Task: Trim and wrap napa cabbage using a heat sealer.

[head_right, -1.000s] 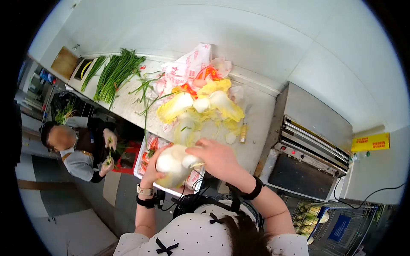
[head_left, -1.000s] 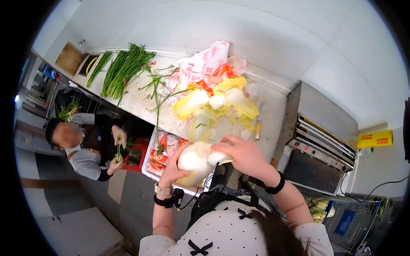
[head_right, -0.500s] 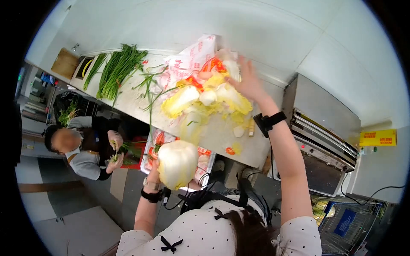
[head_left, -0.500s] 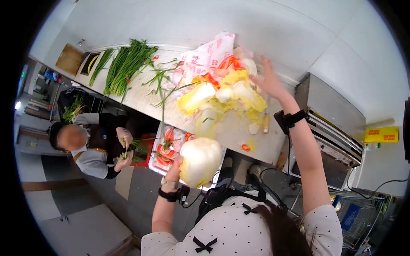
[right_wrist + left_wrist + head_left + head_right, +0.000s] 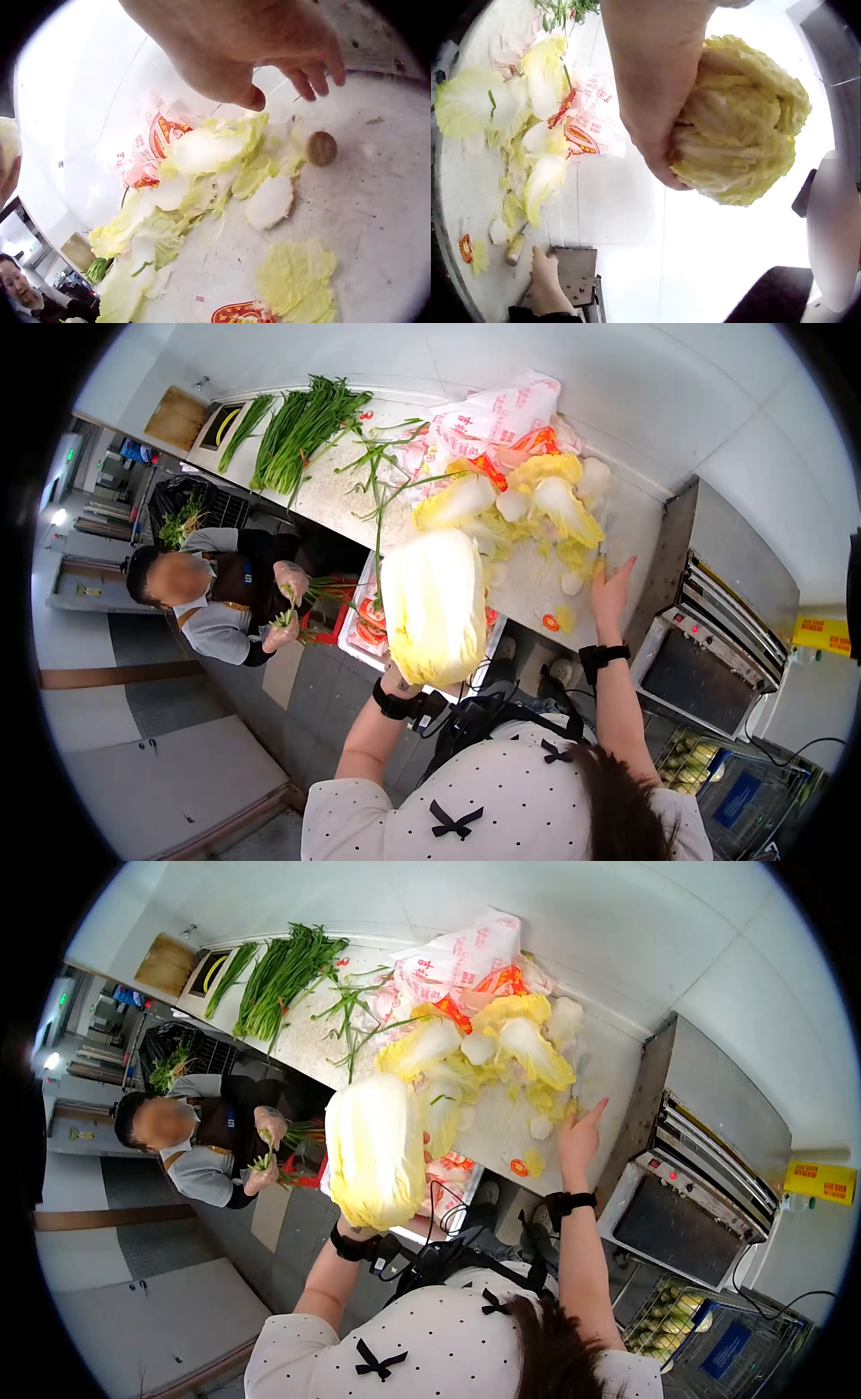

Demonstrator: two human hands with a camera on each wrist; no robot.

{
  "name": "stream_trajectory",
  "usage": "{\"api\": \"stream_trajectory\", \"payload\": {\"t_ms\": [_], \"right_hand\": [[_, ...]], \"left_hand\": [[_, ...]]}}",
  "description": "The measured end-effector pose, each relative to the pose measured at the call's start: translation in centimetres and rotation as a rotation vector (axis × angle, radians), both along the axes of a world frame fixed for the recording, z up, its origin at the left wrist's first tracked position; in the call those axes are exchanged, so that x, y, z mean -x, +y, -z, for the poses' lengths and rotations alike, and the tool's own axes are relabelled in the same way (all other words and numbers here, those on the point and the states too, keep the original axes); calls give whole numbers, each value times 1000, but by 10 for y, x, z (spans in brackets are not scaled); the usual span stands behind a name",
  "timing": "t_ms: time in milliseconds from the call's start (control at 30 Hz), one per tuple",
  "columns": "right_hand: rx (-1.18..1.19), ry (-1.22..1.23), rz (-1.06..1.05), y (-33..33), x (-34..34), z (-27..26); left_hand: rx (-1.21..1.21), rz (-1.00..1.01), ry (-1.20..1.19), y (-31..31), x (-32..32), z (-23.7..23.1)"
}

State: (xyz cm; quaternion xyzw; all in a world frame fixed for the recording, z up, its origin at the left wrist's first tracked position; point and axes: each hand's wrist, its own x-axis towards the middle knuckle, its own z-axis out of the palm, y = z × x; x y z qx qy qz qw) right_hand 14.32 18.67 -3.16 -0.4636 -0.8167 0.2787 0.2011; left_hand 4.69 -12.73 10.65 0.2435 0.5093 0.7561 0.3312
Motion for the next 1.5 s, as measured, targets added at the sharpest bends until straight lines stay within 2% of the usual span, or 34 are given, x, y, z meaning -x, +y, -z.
{"api": "stream_trajectory", "payload": {"t_ms": [67, 167, 267, 367, 467, 567, 633, 667, 700, 767, 833, 933, 1133, 1233, 1333, 1500], "right_hand": [[169, 9, 31, -4, 0, -18], [-193, -286, -138, -1, -4, 3], [134, -191, -186, 8, -2, 14], [27, -169, -166, 10, 1, 20], [129, -206, -112, 13, 6, 15], [-194, -226, 82, -2, 13, 4], [66, 180, -257, -25, 12, -42], [425, 376, -398, -57, 8, -94], [664, 456, -577, -84, 3, -127], [978, 514, -738, -128, -11, -194], [566, 429, -825, -144, -15, -208], [522, 343, -816, -145, -11, -201], [652, 278, -840, -143, -18, -206], [490, 365, -806, -144, -19, -196], [525, 488, -760, -143, -9, -211], [299, 433, -866, -142, -5, -205]], "left_hand": [[-260, 2, -582, 7, -4, -10], [-414, 36, -647, 14, -7, -17], [-237, -40, -531, 8, -12, -11], [-60, -113, -412, 2, -15, -5], [-3, -116, -473, -5, -15, -8], [-165, 21, -690, 7, -9, -22], [-274, 121, -834, 19, -5, -34], [-325, 174, -910, 22, -6, -35], [-363, 144, -839, 20, -6, -24], [-400, 82, -733, 15, -4, 10], [-359, -2, -709, 13, -2, 30], [-330, -93, -702, 16, -1, 22], [-270, -134, -657, 9, -6, 20], [-229, -109, -606, 3, -5, 22], [-200, -62, -537, -4, -8, 23], [-188, -82, -541, -4, -14, 20]]}}
